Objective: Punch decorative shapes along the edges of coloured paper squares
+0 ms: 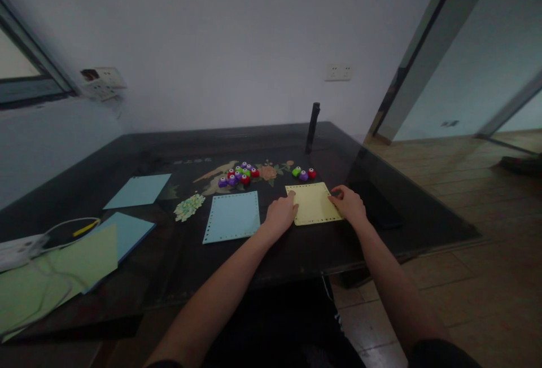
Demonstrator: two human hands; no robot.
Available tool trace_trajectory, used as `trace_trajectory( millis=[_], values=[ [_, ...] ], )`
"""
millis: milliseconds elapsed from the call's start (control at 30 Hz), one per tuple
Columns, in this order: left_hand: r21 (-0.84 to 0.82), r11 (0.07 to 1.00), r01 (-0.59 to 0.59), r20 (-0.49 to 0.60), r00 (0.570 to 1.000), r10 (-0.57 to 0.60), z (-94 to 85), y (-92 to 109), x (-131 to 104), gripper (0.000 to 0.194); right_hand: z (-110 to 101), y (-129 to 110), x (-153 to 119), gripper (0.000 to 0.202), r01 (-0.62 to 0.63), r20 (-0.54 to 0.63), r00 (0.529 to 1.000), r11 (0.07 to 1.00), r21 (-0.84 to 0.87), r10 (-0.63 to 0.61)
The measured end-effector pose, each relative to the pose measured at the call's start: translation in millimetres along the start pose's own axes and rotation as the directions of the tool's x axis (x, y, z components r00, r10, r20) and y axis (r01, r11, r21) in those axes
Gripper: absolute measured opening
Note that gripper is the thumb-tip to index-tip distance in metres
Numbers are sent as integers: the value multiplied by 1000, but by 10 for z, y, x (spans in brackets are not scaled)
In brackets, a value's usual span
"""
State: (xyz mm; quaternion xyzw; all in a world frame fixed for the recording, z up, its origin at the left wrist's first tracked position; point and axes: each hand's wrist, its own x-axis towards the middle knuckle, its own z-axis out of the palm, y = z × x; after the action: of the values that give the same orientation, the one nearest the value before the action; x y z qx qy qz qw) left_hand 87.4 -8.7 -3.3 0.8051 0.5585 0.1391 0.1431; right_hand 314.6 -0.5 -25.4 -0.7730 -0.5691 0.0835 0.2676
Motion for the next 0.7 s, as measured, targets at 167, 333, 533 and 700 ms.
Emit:
trace_trajectory(
  millis=[167, 333, 533, 700],
  values=[
    [-275, 961, 4, -106, 994, -35, -18, -54, 38, 37, -12, 5, 0, 19, 25, -57, 998, 1000, 16, -24],
    [-818, 572, 64, -18, 990, -137, -61, -42, 81, 46, 31, 28, 38, 17, 102, -72, 993, 976, 192, -89],
    [-942, 267, 206, 178, 976, -126, -170, 71, -30, 49, 67, 49, 76, 18, 127, -12, 992, 955, 268, -129],
    [-947, 283, 154, 141, 988, -68, -71, 91, -22, 51, 80, 62, 99, 19, 132, 6, 991, 966, 224, -136]
  ],
)
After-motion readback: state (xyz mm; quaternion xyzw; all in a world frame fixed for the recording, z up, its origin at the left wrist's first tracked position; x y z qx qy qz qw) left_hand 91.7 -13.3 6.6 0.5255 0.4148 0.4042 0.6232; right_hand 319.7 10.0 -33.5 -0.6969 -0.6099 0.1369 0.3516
